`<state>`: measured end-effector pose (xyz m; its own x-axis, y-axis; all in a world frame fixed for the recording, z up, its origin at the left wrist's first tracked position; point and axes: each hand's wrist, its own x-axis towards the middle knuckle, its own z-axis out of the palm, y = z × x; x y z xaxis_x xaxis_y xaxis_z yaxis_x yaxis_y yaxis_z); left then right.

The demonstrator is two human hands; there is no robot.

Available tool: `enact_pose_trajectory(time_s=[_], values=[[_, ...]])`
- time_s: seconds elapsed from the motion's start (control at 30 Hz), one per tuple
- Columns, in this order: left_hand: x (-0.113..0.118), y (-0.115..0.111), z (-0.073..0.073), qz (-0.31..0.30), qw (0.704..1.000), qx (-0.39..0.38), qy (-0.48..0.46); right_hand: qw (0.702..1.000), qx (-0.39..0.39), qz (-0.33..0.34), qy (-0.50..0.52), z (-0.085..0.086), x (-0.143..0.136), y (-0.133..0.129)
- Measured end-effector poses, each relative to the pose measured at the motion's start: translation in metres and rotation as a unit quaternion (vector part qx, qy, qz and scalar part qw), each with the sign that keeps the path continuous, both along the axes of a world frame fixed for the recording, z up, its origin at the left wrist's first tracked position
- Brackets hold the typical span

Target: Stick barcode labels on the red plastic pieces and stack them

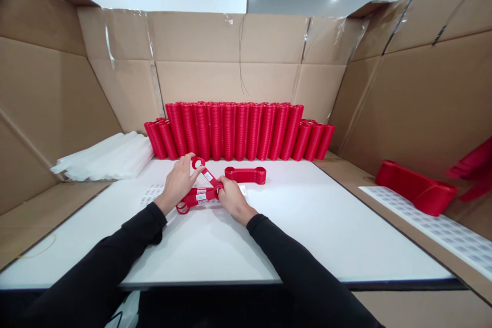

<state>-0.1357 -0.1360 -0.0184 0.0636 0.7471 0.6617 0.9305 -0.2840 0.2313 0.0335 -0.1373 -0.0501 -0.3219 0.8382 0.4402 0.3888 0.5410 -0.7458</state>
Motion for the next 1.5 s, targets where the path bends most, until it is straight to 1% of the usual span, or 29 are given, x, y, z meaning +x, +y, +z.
enact_pose_trajectory(time_s=[0.1,0.2,0.37,0.43,0.5,0.6,0.67,0.8,0.9,1.0,1.2,1.3,1.4,1.5], values=[[-0.006,0.006,-0.001,-0.043,0.997,-0.024,-0.056,1.0,-0.006,0.006,0.0,0.0,0.0,0.0],[-0.009,0.009,-0.003,-0.087,0.992,-0.028,-0.09,1.0,-0.008,-0.002,0.004,-0.001,0.002,0.0],[-0.01,0.01,-0.002,-0.087,0.989,-0.037,-0.115,1.0,-0.013,-0.012,0.005,-0.001,0.002,0.003],[-0.012,0.01,0.0,-0.073,0.992,-0.048,-0.092,1.0,-0.011,-0.026,0.009,-0.002,0.003,0.005],[-0.014,0.01,0.002,-0.047,0.994,-0.081,-0.049,0.999,-0.009,-0.038,0.014,-0.003,0.004,0.007],[-0.02,0.014,0.002,-0.014,0.984,-0.178,0.018,0.999,-0.011,-0.043,0.016,-0.007,0.006,0.01],[-0.026,0.018,0.0,-0.008,0.974,-0.222,0.043,0.999,-0.016,-0.031,0.014,-0.009,0.007,0.011],[-0.038,0.031,-0.012,-0.043,0.973,-0.222,0.048,0.999,-0.039,0.011,0.0,-0.014,0.007,0.012],[-0.045,0.039,-0.02,-0.077,0.962,-0.257,0.053,0.998,-0.055,0.03,-0.012,-0.016,0.007,0.012],[-0.049,0.044,-0.024,-0.116,0.95,-0.287,0.025,0.998,-0.059,0.031,-0.013,-0.017,0.008,0.012],[-0.051,0.045,-0.029,-0.166,0.937,-0.3,-0.062,0.998,-0.055,0.035,-0.011,-0.016,0.008,0.012],[-0.049,0.044,-0.031,-0.173,0.936,-0.29,-0.099,0.998,-0.058,0.035,-0.004,-0.016,0.008,0.012],[-0.047,0.043,-0.027,-0.179,0.934,-0.282,-0.13,0.998,-0.064,0.028,0.004,-0.017,0.008,0.013],[-0.05,0.04,-0.018,-0.199,0.919,-0.299,-0.164,0.998,-0.059,0.006,0.007,-0.016,0.008,0.014]])
